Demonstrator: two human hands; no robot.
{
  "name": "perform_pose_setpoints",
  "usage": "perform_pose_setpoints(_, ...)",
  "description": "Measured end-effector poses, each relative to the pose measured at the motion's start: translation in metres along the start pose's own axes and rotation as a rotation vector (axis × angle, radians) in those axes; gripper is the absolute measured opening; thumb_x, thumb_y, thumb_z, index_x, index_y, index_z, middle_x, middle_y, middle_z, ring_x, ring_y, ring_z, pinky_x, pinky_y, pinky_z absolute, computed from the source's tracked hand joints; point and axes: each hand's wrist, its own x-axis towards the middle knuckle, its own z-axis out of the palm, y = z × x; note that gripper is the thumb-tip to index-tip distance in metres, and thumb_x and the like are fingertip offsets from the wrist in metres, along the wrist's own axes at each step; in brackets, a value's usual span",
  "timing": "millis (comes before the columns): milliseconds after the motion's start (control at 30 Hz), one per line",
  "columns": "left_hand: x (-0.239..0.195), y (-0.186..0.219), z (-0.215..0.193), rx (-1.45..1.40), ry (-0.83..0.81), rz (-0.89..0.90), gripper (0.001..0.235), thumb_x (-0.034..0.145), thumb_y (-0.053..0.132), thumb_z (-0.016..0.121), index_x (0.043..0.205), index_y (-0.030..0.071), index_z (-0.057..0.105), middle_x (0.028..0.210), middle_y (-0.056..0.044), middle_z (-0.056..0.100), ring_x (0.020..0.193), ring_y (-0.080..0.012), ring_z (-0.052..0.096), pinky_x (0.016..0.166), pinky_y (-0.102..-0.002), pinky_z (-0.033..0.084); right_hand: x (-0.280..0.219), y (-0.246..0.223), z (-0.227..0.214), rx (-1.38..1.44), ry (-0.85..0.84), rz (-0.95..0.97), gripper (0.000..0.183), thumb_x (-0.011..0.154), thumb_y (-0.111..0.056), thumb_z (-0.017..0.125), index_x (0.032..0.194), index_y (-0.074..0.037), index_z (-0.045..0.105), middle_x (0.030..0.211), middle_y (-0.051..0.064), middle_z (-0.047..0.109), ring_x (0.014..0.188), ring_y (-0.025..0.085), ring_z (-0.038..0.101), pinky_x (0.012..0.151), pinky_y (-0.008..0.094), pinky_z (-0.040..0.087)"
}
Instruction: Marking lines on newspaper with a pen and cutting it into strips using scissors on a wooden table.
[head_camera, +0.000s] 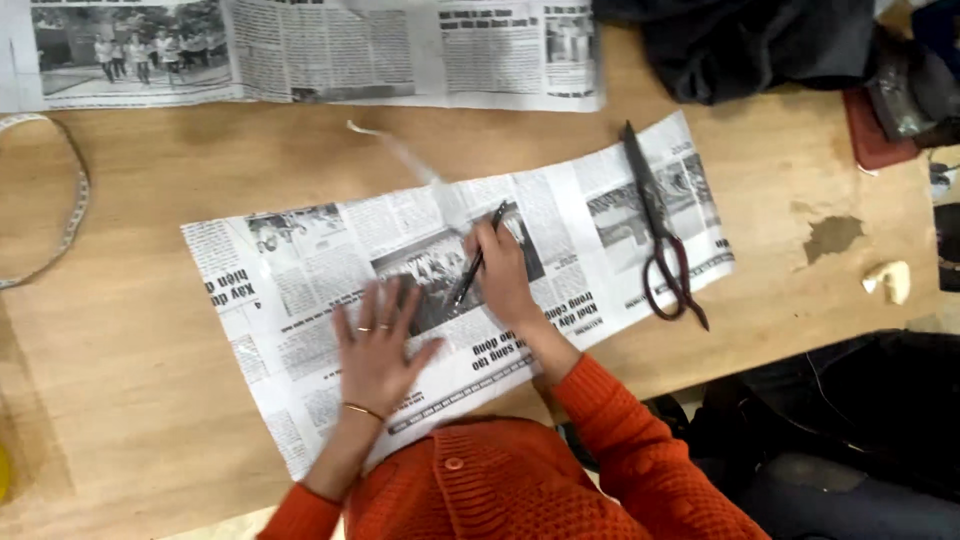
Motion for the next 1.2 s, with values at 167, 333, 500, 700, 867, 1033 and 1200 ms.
perform_pose_setpoints(167,-0.005,-0.025,-0.001,0.057,0.178,0.070,0.077,0.091,0.075,0.043,0.156,0.032,0.043,0.167,-0.002,0.033,0.155,-0.0288,0.024,0.117,-0.068,0.020,-0.001,0.081,-0.063,0.104,0.088,0.020,0.025,0.093,0.008,0.054,0.082,-0.014,0.055,0.075,0.006,0.054,0.076,0.029,0.059,0.076,0.039,0.047)
perform_pose_setpoints(333,-0.010,-0.026,-0.003,0.027,0.135,0.012,0.077,0.090,0.076,0.040,0.157,0.038,0.036,0.171,0.005,0.025,0.156,-0.0252,0.020,0.123,-0.067,0.012,-0.001,0.248,-0.210,-0.356,0.491,0.255,0.020,0.087,-0.002,0.074,0.090,-0.015,0.058,0.082,0.009,0.062,0.084,0.034,0.066,0.081,0.043,0.048)
perform_pose_setpoints(500,-0.009,-0.023,-0.004,0.052,0.132,0.002,0.078,0.088,0.074,0.043,0.158,0.038,0.037,0.171,0.005,0.026,0.156,-0.0270,0.023,0.121,-0.069,0.015,-0.032,0.286,-0.270,-0.699,0.574,0.406,0.037,0.080,-0.013,0.087,0.091,-0.020,0.052,0.109,0.015,0.063,0.104,0.044,0.064,0.086,0.053,0.050)
perform_pose_setpoints(700,-0.004,0.063,0.019,0.032,0.281,-0.083,0.070,0.097,0.055,0.054,0.158,0.022,0.043,0.169,-0.017,0.028,0.154,-0.0444,0.018,0.113,-0.076,0.007,-0.115,0.171,-0.210,-0.569,0.171,0.190,0.042,0.075,-0.015,0.085,0.095,-0.010,0.049,0.087,0.017,0.061,0.087,0.043,0.060,0.085,0.051,0.048)
perform_pose_setpoints(867,0.010,0.129,0.060,-0.063,0.094,-0.149,0.074,0.098,0.074,0.027,0.160,0.035,0.027,0.173,0.000,0.006,0.157,-0.0310,-0.007,0.116,-0.070,-0.013,-0.118,0.160,-0.220,-0.606,0.184,-0.034,0.059,0.058,-0.016,0.091,0.089,-0.017,0.041,0.086,0.006,0.053,0.082,0.031,0.054,0.078,0.044,0.041)
perform_pose_setpoints(1033,0.017,0.113,0.042,-0.034,0.162,-0.097,0.074,0.096,0.072,0.040,0.159,0.034,0.035,0.171,0.002,0.023,0.157,-0.0254,0.012,0.118,-0.072,0.000,-0.123,0.154,-0.233,-0.369,-0.037,0.393,0.057,0.060,-0.001,0.086,0.096,-0.013,0.043,0.106,0.023,0.051,0.100,0.050,0.059,0.086,0.054,0.049)
perform_pose_setpoints(1200,0.013,0.097,0.029,-0.024,0.159,-0.107,0.073,0.094,0.068,0.045,0.159,0.036,0.034,0.170,0.003,0.024,0.157,-0.0253,0.014,0.117,-0.074,0.004,-0.109,0.150,-0.242,-0.229,-0.019,0.555,0.041,0.076,-0.006,0.074,0.098,-0.016,0.041,0.107,0.021,0.053,0.099,0.050,0.062,0.086,0.053,0.049)
